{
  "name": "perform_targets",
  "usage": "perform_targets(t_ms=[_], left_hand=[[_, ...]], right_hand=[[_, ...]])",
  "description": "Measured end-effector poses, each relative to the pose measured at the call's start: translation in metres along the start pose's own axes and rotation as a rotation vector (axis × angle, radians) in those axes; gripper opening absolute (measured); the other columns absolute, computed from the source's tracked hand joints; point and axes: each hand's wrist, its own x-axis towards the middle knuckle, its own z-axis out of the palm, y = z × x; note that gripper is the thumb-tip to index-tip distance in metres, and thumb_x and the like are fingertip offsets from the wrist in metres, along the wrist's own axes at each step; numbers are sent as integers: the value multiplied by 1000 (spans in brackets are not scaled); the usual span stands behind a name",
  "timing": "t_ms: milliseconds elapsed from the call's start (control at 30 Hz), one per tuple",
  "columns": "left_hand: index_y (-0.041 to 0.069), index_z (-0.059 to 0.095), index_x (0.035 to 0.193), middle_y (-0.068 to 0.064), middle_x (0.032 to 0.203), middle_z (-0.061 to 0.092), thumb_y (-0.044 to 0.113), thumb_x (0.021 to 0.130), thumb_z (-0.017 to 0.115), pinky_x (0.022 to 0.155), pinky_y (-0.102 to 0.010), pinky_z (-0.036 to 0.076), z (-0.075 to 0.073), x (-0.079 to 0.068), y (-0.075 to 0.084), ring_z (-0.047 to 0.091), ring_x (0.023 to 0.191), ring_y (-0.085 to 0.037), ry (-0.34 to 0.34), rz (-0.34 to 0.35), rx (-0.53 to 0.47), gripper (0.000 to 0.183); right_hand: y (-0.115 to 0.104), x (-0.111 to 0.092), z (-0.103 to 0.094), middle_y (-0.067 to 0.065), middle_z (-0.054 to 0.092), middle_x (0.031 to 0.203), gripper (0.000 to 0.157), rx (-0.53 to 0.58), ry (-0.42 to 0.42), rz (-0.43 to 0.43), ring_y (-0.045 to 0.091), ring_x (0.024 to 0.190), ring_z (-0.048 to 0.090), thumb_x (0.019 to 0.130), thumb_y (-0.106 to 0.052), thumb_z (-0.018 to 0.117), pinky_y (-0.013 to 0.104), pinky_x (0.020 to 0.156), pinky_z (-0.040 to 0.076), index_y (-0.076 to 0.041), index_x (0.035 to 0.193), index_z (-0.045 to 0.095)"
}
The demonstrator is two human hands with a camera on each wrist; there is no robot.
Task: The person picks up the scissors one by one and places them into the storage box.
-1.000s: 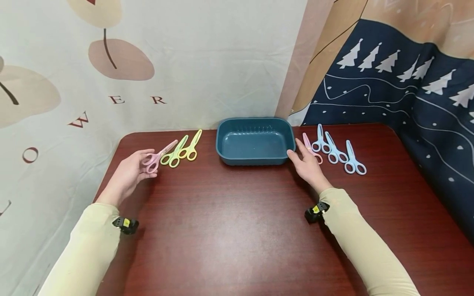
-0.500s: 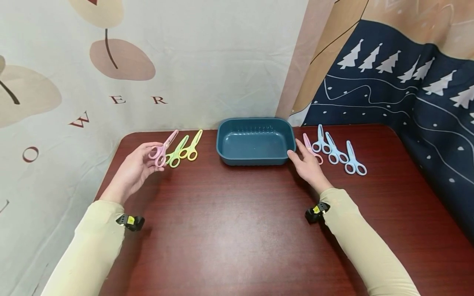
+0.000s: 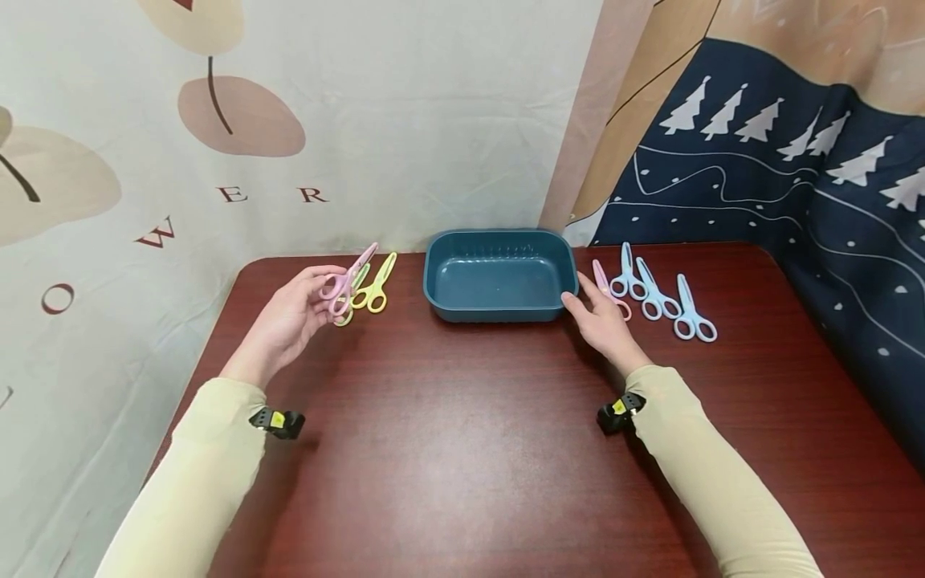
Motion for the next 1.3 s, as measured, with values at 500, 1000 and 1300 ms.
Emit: perform_targets(t_ms=[500, 1000, 1300], left_hand=[[10, 58, 133, -14, 115, 57, 13, 108, 52, 81, -28, 57, 32, 12, -1, 67, 89, -15, -31, 7, 107, 26], [1, 50, 144, -15, 118, 58, 10, 106, 55, 85, -31, 56, 53, 22, -4, 66, 94, -16, -86, 13, 205, 40], [-3, 48, 145, -11, 116, 60, 10, 105, 56, 85, -31, 57, 63, 27, -3, 67, 95, -15, -109, 21, 261, 43]], right_hand=[[0, 2, -4, 22, 35, 164, 67, 12, -16, -7, 41, 145, 43, 108, -33, 53, 55, 120, 33, -8, 165, 25], [-3, 3, -7, 18, 32, 166, 76, 84, -52, -46, 39, 145, 44, 105, -26, 62, 51, 113, 42, -9, 166, 19], [-4, 4, -8, 15, 33, 166, 82, 109, -73, -63, 37, 146, 43, 101, -29, 69, 50, 112, 44, -15, 166, 21]])
